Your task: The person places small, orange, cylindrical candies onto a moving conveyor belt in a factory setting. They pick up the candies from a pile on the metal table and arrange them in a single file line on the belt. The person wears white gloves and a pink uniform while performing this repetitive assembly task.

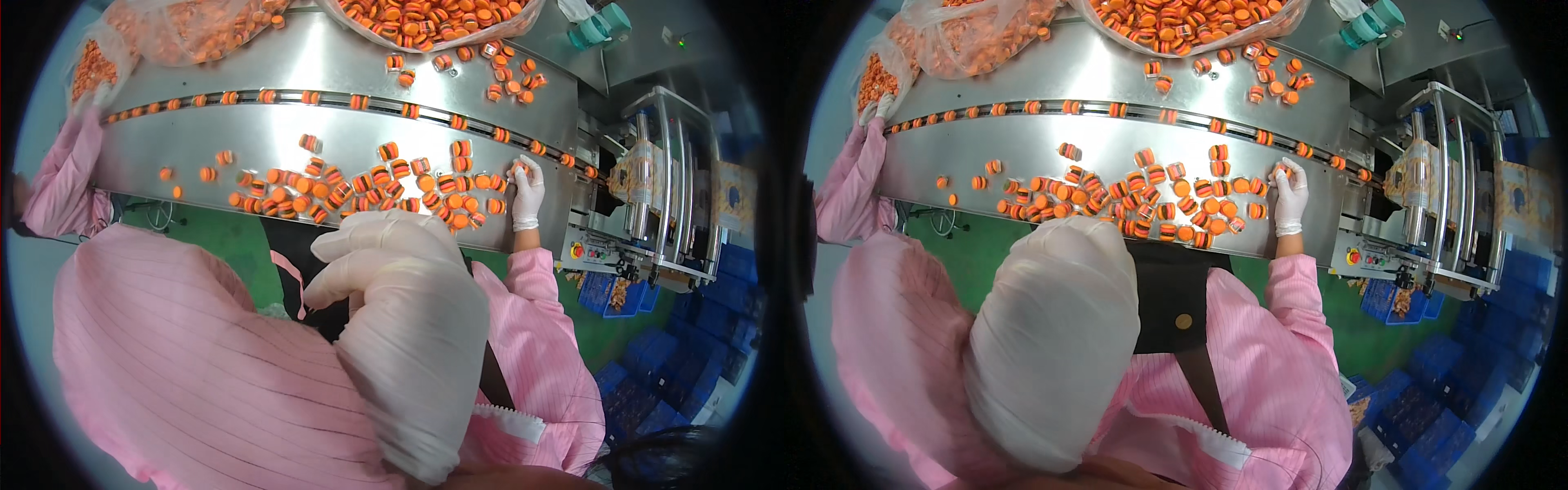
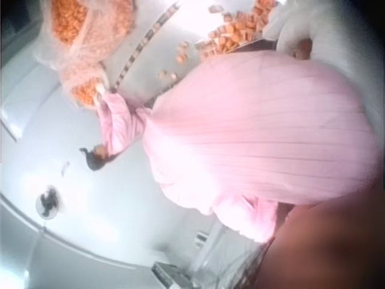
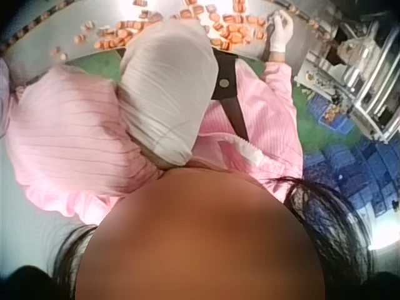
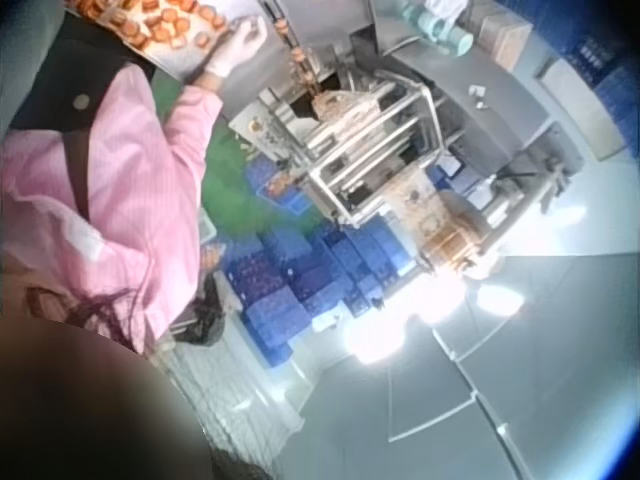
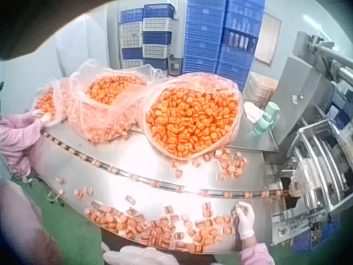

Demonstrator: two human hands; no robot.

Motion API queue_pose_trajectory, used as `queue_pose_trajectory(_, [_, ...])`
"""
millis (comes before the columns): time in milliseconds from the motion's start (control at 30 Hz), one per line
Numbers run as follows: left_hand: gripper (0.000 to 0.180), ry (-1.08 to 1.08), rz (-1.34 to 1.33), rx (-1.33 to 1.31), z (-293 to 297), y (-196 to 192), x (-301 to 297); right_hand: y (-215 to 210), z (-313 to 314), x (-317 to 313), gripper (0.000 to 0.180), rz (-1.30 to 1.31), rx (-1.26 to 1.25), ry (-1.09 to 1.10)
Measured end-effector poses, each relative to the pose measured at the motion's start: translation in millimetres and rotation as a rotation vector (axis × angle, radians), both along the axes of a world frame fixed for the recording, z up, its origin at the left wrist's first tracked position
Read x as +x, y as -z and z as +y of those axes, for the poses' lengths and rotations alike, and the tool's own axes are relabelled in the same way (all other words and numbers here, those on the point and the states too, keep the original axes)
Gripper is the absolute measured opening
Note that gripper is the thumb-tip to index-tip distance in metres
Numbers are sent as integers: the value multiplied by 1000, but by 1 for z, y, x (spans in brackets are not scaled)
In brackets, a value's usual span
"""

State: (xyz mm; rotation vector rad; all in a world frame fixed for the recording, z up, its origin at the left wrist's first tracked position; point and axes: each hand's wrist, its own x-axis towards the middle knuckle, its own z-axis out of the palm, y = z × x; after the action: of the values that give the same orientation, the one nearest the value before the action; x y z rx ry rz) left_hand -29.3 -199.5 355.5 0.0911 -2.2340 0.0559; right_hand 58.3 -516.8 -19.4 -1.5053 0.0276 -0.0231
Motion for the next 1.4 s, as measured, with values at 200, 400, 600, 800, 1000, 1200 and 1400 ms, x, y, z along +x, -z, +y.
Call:
queue_pose_trajectory(200, [16,19,-65,-70,-3,-5,-1,3,-1,1,25,7,9,6])
queue_pose_trajectory(400, [14,37,-105,-108,-5,-7,0,-1,-2,0,25,7,-7,3])
queue_pose_trajectory(600, [12,72,-143,-171,-6,-13,2,2,-1,0,25,12,-11,14])
queue_pose_trajectory(800, [17,-38,-133,-293,5,-10,-11,1,-2,-1,26,-5,-28,5])
queue_pose_trajectory(1000, [25,-31,-413,-342,-6,-34,25,0,-1,-1,25,-2,3,1])
queue_pose_trajectory(1200, [24,-11,-194,-442,-9,-12,2,1,-3,-1,26,5,13,-6])
queue_pose_trajectory(1400, [24,-29,-28,-147,-1,-1,-18,-4,-1,-1,25,-5,-3,-14])
